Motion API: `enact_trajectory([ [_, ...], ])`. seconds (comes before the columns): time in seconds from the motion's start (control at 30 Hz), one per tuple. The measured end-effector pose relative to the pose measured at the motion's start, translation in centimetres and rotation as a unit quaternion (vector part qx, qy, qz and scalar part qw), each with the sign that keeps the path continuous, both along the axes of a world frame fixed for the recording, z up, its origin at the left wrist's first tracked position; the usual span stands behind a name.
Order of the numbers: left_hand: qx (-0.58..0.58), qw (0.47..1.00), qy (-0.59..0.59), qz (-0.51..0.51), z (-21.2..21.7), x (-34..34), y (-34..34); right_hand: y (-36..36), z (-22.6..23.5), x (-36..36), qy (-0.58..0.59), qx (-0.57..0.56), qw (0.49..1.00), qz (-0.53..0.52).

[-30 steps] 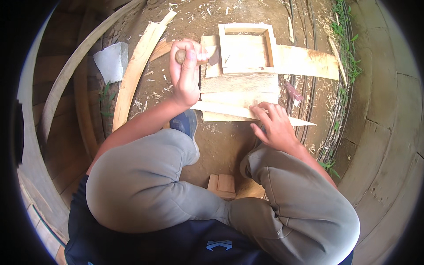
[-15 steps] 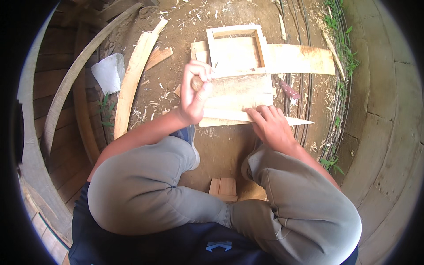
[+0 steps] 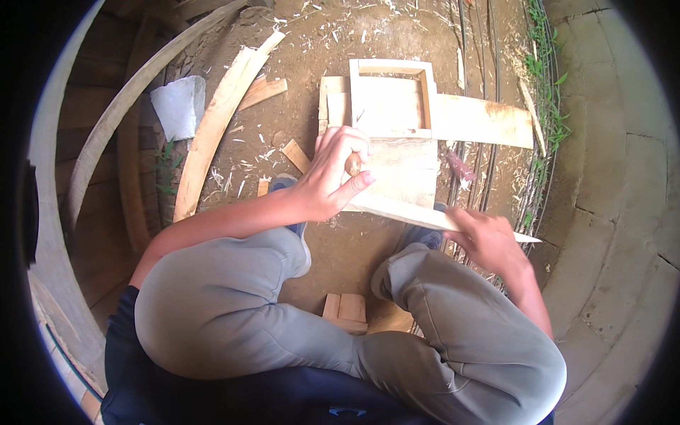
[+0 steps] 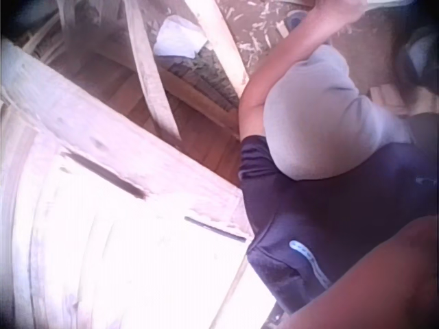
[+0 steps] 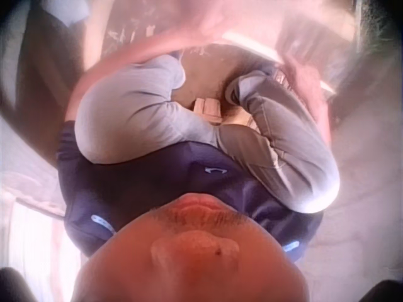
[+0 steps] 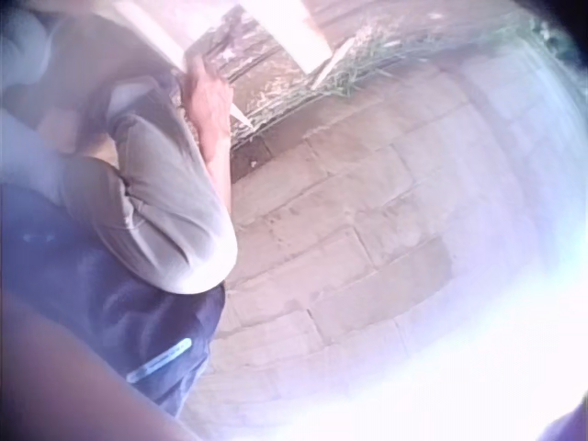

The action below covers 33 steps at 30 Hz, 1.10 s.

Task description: The person sits on the ground and assembles a small wooden frame by hand, fitting rectangular pieces together. They briefly stand to retrieve a plastic bag and a utility knife, then return to the ground to continue assembling and adjusting the frame components.

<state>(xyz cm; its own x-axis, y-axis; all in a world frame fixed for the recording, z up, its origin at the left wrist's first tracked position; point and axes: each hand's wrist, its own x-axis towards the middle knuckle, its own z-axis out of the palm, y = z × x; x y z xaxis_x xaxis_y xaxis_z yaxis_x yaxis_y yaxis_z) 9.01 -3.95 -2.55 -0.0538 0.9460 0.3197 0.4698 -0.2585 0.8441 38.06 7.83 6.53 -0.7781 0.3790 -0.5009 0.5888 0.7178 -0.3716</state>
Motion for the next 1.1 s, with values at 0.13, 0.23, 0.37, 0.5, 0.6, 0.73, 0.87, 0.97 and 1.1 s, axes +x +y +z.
enact_trajectory([
  [0.13,-0.006,1.0,0.01,-0.012,0.1,-0.1,-0.3,3.6,7.0,3.2,-0.122,-0.05,0.987,-0.086],
  [0.23,0.004,1.0,0.012,-0.015,-0.2,0.1,-0.4,6.1,8.8,8.3,-0.031,-0.089,0.967,-0.236],
  [0.37,0.034,0.999,-0.034,-0.021,-0.7,-0.1,-0.2,8.0,11.0,6.9,0.041,-0.01,0.97,-0.24],
  [0.5,0.024,0.998,-0.052,0.0,-1.0,0.3,-0.1,7.4,9.6,-0.2,0.084,-0.009,0.975,-0.206],
  [0.6,0.041,0.998,-0.051,0.016,-0.8,0.7,0.5,7.3,9.2,-4.6,0.048,-0.089,0.965,-0.242],
  [0.73,0.063,0.996,-0.056,0.026,-1.2,1.2,0.7,7.1,9.1,-7.4,0.05,-0.133,0.964,-0.225],
  [0.87,0.08,0.994,-0.053,0.042,-1.6,1.3,0.8,7.2,8.0,-9.7,0.103,-0.052,0.982,-0.152],
  [0.97,0.084,0.992,-0.081,0.046,-1.5,1.0,0.8,8.5,5.9,-9.9,0.097,0.002,0.979,-0.177],
  [1.1,0.023,0.972,-0.218,0.08,-1.0,-0.5,1.0,10.1,1.4,-8.3,0.082,0.049,0.975,-0.201],
])
